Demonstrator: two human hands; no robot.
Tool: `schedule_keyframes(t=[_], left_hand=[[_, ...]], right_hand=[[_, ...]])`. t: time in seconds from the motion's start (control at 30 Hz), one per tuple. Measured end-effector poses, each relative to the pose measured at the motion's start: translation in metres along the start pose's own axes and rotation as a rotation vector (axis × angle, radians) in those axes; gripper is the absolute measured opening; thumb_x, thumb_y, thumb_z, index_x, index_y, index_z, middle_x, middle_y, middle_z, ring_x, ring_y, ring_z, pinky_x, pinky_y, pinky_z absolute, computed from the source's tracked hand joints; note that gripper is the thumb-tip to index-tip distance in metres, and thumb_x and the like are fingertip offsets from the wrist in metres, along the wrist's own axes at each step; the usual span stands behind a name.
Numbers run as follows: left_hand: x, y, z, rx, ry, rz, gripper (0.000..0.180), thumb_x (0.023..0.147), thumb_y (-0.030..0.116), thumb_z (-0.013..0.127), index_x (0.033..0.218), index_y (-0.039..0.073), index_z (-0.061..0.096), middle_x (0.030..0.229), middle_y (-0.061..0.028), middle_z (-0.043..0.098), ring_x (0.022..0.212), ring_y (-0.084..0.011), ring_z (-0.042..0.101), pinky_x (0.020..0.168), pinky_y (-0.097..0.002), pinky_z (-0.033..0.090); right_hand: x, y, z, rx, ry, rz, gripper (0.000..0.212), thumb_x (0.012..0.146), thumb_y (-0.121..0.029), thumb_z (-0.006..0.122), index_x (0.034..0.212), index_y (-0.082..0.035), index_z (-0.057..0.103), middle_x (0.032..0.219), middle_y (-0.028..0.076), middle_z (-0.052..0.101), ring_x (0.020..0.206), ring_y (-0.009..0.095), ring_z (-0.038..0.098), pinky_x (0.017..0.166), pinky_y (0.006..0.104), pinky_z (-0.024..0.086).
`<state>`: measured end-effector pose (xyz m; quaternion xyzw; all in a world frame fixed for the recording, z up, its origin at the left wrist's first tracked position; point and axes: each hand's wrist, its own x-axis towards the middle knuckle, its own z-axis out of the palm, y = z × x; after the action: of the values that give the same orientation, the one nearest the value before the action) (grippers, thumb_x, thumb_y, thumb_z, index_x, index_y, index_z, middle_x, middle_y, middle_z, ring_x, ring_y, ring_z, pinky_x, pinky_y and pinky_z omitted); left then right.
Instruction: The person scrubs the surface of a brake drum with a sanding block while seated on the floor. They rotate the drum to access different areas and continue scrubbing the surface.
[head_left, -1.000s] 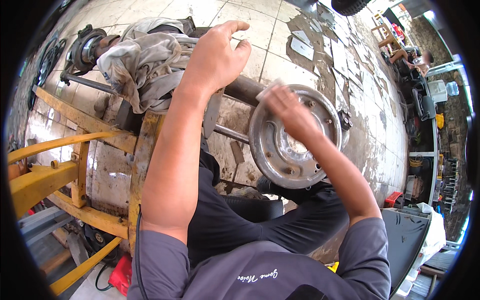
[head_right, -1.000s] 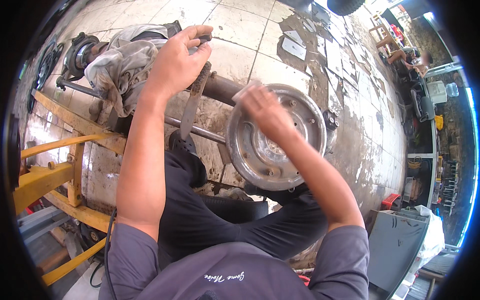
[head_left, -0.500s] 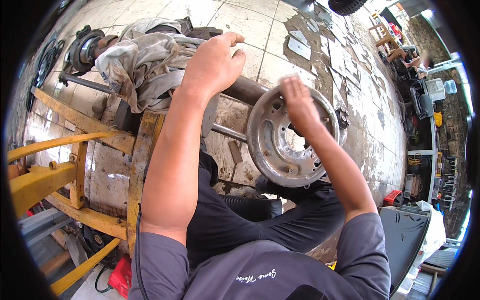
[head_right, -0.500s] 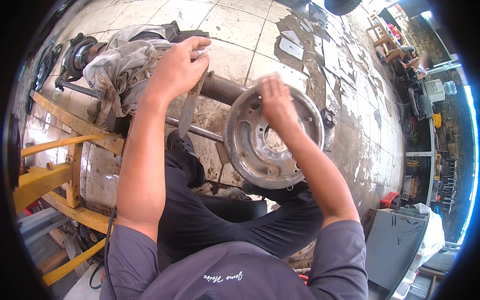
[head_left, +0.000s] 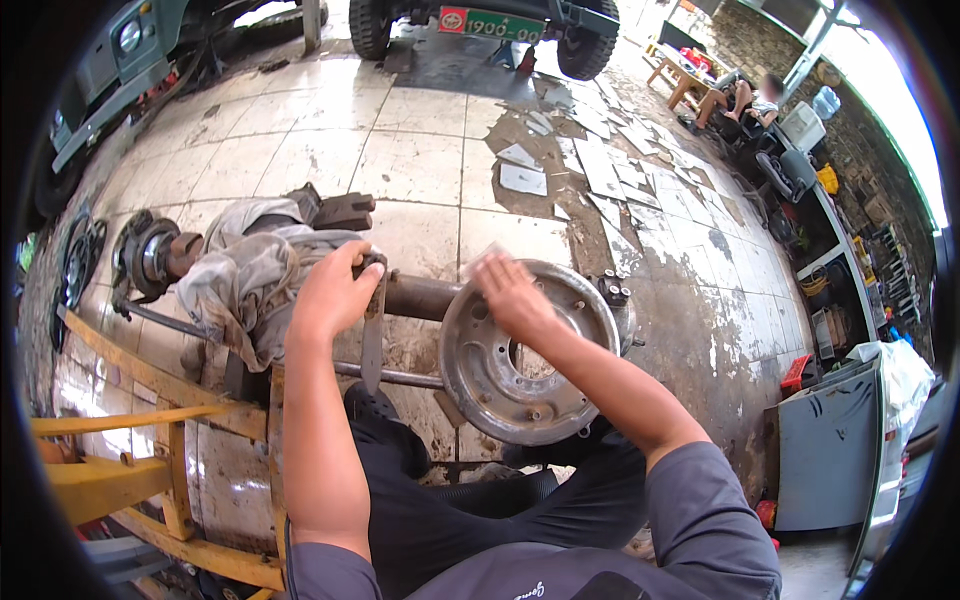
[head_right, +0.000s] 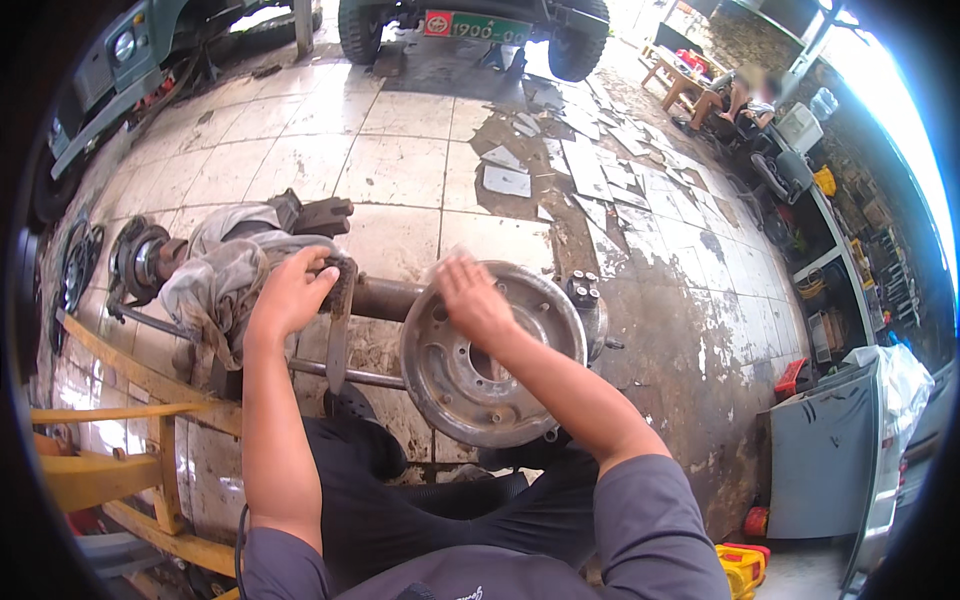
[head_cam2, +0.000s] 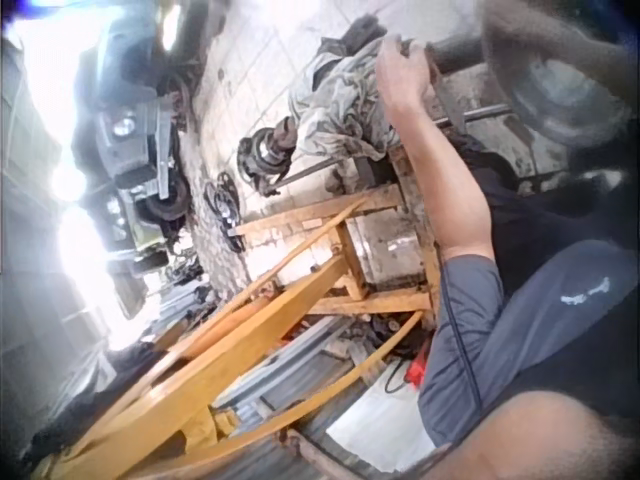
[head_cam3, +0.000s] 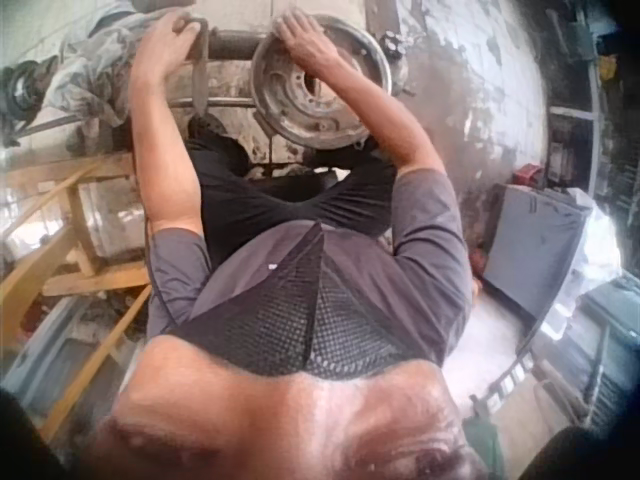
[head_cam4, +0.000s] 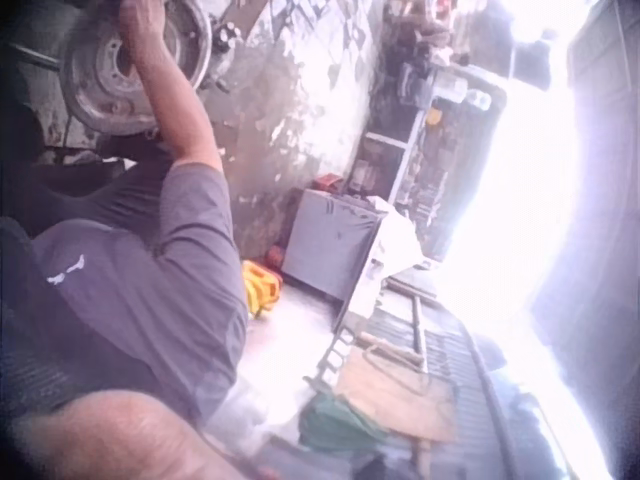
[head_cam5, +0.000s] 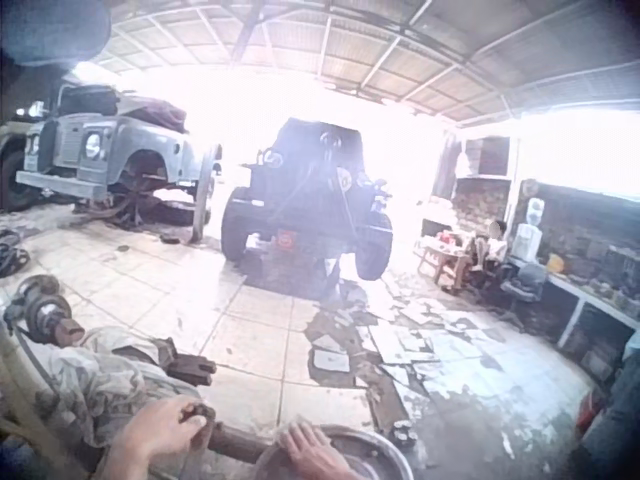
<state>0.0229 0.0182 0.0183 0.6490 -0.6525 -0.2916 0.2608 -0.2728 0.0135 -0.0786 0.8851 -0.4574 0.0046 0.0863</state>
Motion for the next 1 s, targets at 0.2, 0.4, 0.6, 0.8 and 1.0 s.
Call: schedule_keyframes(t=[0.2, 0.4, 0.6, 0.8, 1.0], left_hand=[[-0.001, 0.0, 0.003, -0.002, -0.002, 0.013, 0.043, 0.094, 0.027, 0.067, 0.129, 0.004, 0.062, 0.124, -0.0207, 0.068, 0.117, -0.0367, 0.064, 0.098, -0.0428, 0.049], [-0.002, 0.003, 0.018, 0.059, -0.058, 0.068, 0.045, 0.094, 0.026, 0.066, 0.131, 0.003, 0.06, 0.128, -0.0212, 0.065, 0.121, -0.0374, 0.061, 0.102, -0.0432, 0.048], [-0.004, 0.006, 0.078, 0.17, 0.042, 0.456, 0.052, 0.089, 0.01, 0.057, 0.138, -0.004, 0.05, 0.14, -0.0261, 0.053, 0.128, -0.0404, 0.054, 0.109, -0.0445, 0.044], [-0.003, -0.019, 0.137, 0.15, -0.129, 0.518, 0.055, 0.087, 0.008, 0.05, 0.14, -0.008, 0.047, 0.143, -0.0282, 0.05, 0.131, -0.0414, 0.051, 0.11, -0.0447, 0.044], [-0.023, 0.007, 0.161, 0.403, -0.065, 0.393, 0.082, 0.098, 0.062, 0.047, 0.143, -0.007, 0.046, 0.152, -0.028, 0.042, 0.144, -0.0404, 0.037, 0.118, -0.0506, 0.031]], right_hand=[[-0.006, 0.005, -0.027, 0.116, -0.124, -0.016, 0.055, 0.097, -0.007, 0.047, 0.151, -0.004, 0.039, 0.159, 0.017, 0.037, 0.149, 0.033, 0.033, 0.123, 0.0474, 0.026], [-0.024, -0.017, -0.004, 0.164, -0.09, -0.216, 0.061, 0.095, -0.009, 0.049, 0.154, -0.006, 0.035, 0.162, 0.015, 0.033, 0.15, 0.035, 0.03, 0.122, 0.0477, 0.028], [-0.016, -0.001, -0.011, 0.31, -0.113, -0.007, 0.054, 0.092, -0.004, 0.05, 0.146, -0.004, 0.044, 0.161, 0.015, 0.035, 0.152, 0.035, 0.025, 0.122, 0.0491, 0.026], [-0.033, -0.006, -0.021, 0.35, -0.034, 0.018, 0.052, 0.09, -0.003, 0.054, 0.141, -0.007, 0.05, 0.16, 0.015, 0.036, 0.152, 0.037, 0.023, 0.122, 0.0506, 0.025], [-0.1, 0.027, -0.039, 0.432, 0.094, 0.246, 0.055, 0.09, -0.003, 0.055, 0.144, -0.005, 0.048, 0.159, 0.017, 0.037, 0.15, 0.04, 0.025, 0.121, 0.0512, 0.027]])
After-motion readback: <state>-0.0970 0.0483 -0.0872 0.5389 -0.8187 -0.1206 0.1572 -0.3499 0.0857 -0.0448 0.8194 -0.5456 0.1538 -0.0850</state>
